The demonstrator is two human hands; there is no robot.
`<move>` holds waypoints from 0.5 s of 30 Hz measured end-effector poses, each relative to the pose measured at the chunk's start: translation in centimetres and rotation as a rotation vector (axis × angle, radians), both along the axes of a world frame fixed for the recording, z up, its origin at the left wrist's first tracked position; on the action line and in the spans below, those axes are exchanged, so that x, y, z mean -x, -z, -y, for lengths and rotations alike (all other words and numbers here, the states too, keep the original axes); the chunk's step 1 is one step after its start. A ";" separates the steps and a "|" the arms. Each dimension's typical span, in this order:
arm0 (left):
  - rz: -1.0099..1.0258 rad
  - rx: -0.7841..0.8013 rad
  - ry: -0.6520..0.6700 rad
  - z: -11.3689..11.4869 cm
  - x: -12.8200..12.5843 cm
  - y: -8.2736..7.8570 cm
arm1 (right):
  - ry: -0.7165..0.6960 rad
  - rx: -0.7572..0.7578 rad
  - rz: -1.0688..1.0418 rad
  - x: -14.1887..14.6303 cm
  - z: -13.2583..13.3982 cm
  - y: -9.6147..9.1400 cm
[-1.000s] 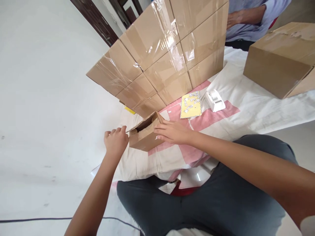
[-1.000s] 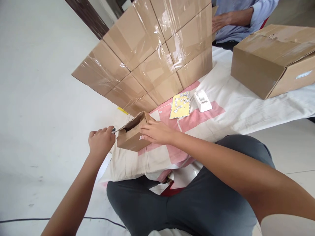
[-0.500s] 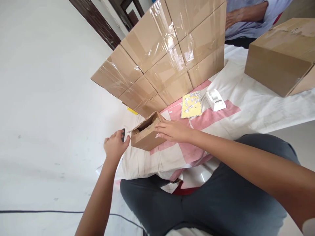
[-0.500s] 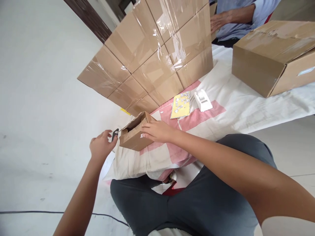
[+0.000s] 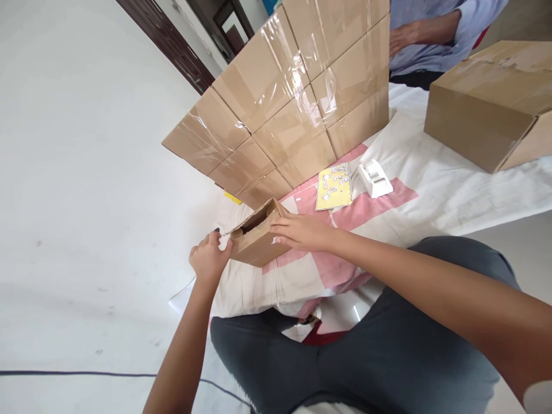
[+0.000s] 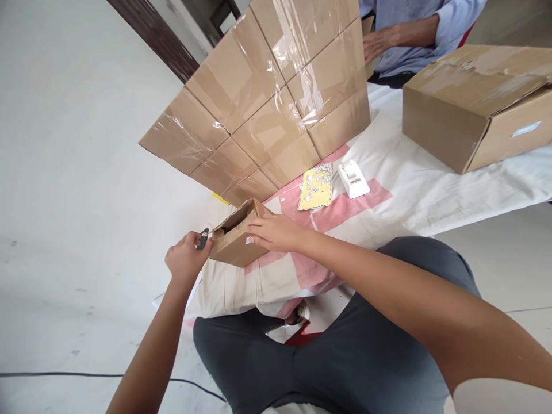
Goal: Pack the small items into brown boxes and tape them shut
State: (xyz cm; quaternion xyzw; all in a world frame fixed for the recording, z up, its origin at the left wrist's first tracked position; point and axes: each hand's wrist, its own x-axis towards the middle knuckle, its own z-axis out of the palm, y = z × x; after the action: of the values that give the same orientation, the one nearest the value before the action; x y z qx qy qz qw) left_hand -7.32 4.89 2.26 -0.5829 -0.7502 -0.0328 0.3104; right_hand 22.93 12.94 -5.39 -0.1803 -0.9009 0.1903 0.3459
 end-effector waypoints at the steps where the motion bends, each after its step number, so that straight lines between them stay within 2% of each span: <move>1: 0.000 -0.004 -0.004 0.0 0.0 0.1 | 0.001 0.002 -0.001 0.0 0.0 0.0; 15: 0.000 -0.048 0.047 -0.4 1.1 0.6 | 0.007 -0.052 0.032 0.2 -0.4 0.5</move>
State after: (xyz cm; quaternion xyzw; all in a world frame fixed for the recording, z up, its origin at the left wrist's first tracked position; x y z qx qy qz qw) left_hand -8.47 5.25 1.64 -0.5928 -0.7352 -0.0583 0.3236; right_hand 22.78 13.29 -5.85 -0.1775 -0.9104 0.1628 0.3365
